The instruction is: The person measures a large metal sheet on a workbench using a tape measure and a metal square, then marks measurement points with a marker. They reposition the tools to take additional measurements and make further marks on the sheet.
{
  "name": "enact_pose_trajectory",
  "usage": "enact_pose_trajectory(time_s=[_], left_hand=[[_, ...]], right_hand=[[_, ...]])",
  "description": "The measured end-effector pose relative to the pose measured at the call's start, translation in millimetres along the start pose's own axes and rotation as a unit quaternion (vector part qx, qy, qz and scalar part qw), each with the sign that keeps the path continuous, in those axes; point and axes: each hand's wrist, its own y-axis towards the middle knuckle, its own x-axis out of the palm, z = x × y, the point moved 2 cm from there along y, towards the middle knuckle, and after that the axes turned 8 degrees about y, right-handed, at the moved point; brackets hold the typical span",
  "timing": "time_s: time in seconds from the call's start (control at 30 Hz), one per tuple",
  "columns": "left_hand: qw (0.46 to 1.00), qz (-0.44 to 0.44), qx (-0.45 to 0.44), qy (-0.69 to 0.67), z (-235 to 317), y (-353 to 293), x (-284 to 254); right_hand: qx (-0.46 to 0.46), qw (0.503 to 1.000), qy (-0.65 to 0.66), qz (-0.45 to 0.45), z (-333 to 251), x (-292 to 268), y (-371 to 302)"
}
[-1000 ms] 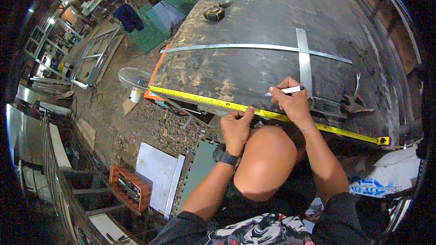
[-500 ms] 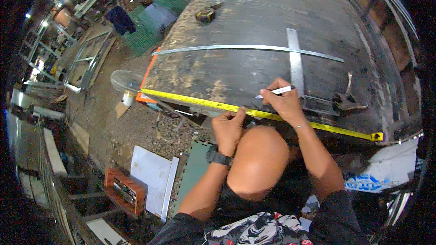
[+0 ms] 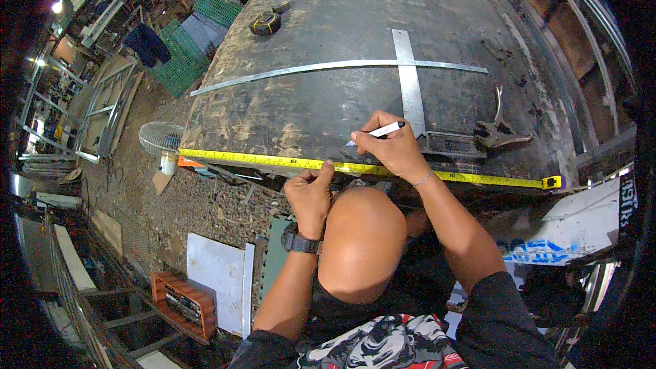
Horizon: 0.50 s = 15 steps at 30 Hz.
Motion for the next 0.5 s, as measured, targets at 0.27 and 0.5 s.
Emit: enact_pose_trajectory(time_s=[0.27, 0.5], left_hand=[[1.000, 0.002, 0.015, 0.011, 2.4, -1.0, -1.3], [1.000, -0.002, 0.007, 0.029, -0.7, 0.7, -2.4]], right_hand=[[-0.008, 1.000, -0.015, -0.001, 1.7, 2.2, 0.7], [-0.008, 1.000, -0.028, -0.001, 3.3, -1.4, -0.5]])
